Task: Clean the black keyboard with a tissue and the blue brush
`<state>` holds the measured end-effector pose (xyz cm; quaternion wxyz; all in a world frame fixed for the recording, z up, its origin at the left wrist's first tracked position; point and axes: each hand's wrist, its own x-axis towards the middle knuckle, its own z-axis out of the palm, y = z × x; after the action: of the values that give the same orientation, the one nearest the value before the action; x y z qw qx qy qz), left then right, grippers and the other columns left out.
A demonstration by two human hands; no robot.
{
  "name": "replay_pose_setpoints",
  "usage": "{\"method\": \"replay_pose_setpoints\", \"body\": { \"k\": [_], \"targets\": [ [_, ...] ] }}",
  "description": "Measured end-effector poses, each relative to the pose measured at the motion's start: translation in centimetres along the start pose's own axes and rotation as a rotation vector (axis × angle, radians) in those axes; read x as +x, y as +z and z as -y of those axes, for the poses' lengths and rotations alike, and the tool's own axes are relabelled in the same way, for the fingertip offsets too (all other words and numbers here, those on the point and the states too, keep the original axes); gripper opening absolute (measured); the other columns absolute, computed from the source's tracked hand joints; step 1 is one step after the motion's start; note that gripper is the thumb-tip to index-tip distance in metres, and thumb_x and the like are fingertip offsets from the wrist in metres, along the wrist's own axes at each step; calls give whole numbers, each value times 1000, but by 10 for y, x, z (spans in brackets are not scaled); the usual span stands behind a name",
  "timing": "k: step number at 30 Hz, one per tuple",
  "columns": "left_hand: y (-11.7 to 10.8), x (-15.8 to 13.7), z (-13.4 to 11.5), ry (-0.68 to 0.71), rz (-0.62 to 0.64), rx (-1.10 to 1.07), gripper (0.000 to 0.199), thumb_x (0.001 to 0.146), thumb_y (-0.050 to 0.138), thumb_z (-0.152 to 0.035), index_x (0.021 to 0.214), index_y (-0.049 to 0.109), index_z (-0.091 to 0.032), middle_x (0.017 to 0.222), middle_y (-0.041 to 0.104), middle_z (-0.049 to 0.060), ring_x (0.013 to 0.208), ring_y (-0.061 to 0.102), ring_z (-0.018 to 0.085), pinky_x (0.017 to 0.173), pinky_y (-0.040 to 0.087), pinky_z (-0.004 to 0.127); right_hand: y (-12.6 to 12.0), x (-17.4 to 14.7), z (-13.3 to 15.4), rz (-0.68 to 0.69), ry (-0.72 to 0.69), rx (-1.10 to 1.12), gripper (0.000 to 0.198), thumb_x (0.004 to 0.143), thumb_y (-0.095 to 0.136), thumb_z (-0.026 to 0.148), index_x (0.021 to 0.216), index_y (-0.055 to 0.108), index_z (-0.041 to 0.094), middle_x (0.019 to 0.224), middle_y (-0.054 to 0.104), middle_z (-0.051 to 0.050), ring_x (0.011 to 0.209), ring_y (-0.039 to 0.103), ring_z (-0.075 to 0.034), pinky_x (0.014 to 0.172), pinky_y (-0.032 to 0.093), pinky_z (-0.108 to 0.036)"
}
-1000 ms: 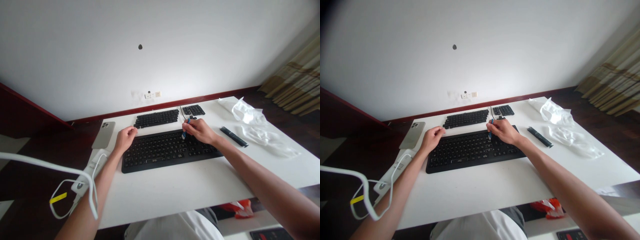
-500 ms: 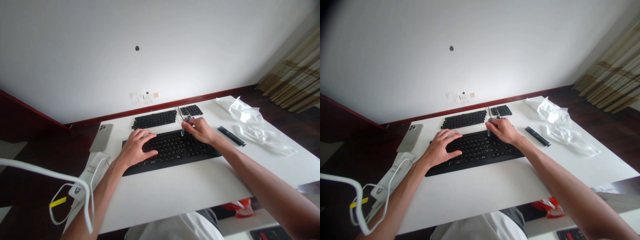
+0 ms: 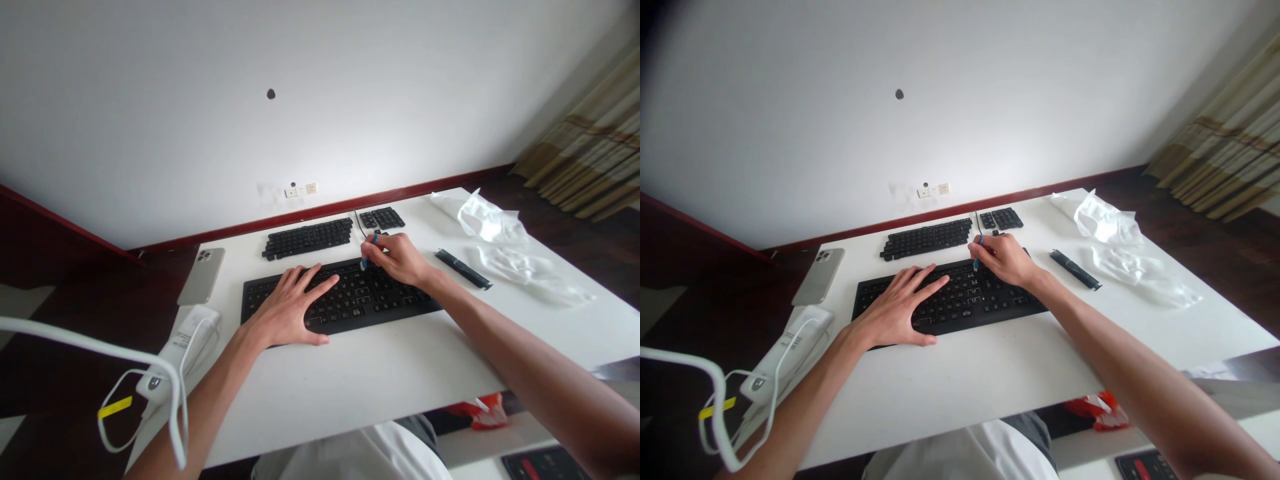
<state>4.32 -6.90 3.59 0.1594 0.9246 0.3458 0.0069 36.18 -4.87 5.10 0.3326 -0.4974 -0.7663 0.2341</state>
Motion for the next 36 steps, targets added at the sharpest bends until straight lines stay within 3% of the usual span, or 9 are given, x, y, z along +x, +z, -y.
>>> {"method": "replay_pose_setpoints", "body": {
  "k": [4, 9, 17, 21, 24, 27, 31, 36],
  "targets": [
    [-1, 0, 0, 43, -49, -19, 127, 73, 92, -60, 179, 23, -43, 176, 36, 7, 155, 35, 44, 134, 28, 66, 0, 0, -4, -28, 3, -14, 48, 111, 47, 52, 81, 67, 21, 63, 62, 1, 55, 51, -14, 63, 40, -31],
    [-3, -4, 10, 57, -63, -41, 126, 72, 92, -54, 178, 27, -40, 172, 40, 8, 154, 35, 42, 134, 27, 66, -2, -1, -7, -56, -16, -33, 46, 112, 48, 49, 81, 66, 21, 62, 61, 2, 54, 52, -14, 62, 40, -31],
    [-9, -13, 24, 43, -66, -40, 126, 72, 93, -52, 178, 26, -43, 175, 35, 7, 156, 36, 40, 133, 34, 60, -5, -1, -8, -82, -34, 4, 51, 115, 43, 51, 83, 69, 21, 71, 66, -1, 59, 55, -15, 65, 42, -31],
    [-10, -15, 26, 21, -46, -35, 128, 72, 94, -56, 178, 24, -42, 179, 30, 6, 159, 34, 40, 134, 33, 60, -4, -1, -6, -57, -20, 33, 53, 116, 39, 56, 104, 76, 20, 81, 73, -3, 64, 60, -17, 70, 45, -33],
    [-10, -15, 27, -5, -27, -31, 134, 71, 95, -59, 179, 18, -44, 185, 18, 5, 164, 29, 42, 134, 32, 61, 0, 0, -7, -21, 17, 93, 49, 116, 41, 56, 116, 74, 20, 85, 77, -4, 70, 66, -19, 73, 48, -34],
    [-9, -15, 27, -29, -6, -27, 136, 70, 95, -63, 180, 17, -44, 188, 11, 5, 167, 24, 43, 135, 30, 62, 5, 1, -12, 23, 21, 134, 48, 115, 42, 57, 107, 73, 21, 91, 78, -6, 77, 69, -21, 76, 51, -35],
    [-8, -14, 28, -36, 15, -22, 134, 70, 93, -70, 179, 21, -43, 187, 18, 5, 167, 23, 44, 135, 28, 63, 9, 2, -18, 109, 37, 146, 50, 113, 46, 61, 103, 75, 21, 94, 79, -7, 79, 70, -22, 75, 52, -36],
    [-8, -13, 29, -33, 6, -22, 135, 69, 92, -72, 179, 22, -42, 186, 20, 5, 166, 25, 43, 135, 27, 62, 8, 3, -19, 57, 45, 223, 54, 112, 50, 63, 101, 79, 19, 101, 80, -9, 80, 70, -21, 74, 52, -36]
  ]
}}
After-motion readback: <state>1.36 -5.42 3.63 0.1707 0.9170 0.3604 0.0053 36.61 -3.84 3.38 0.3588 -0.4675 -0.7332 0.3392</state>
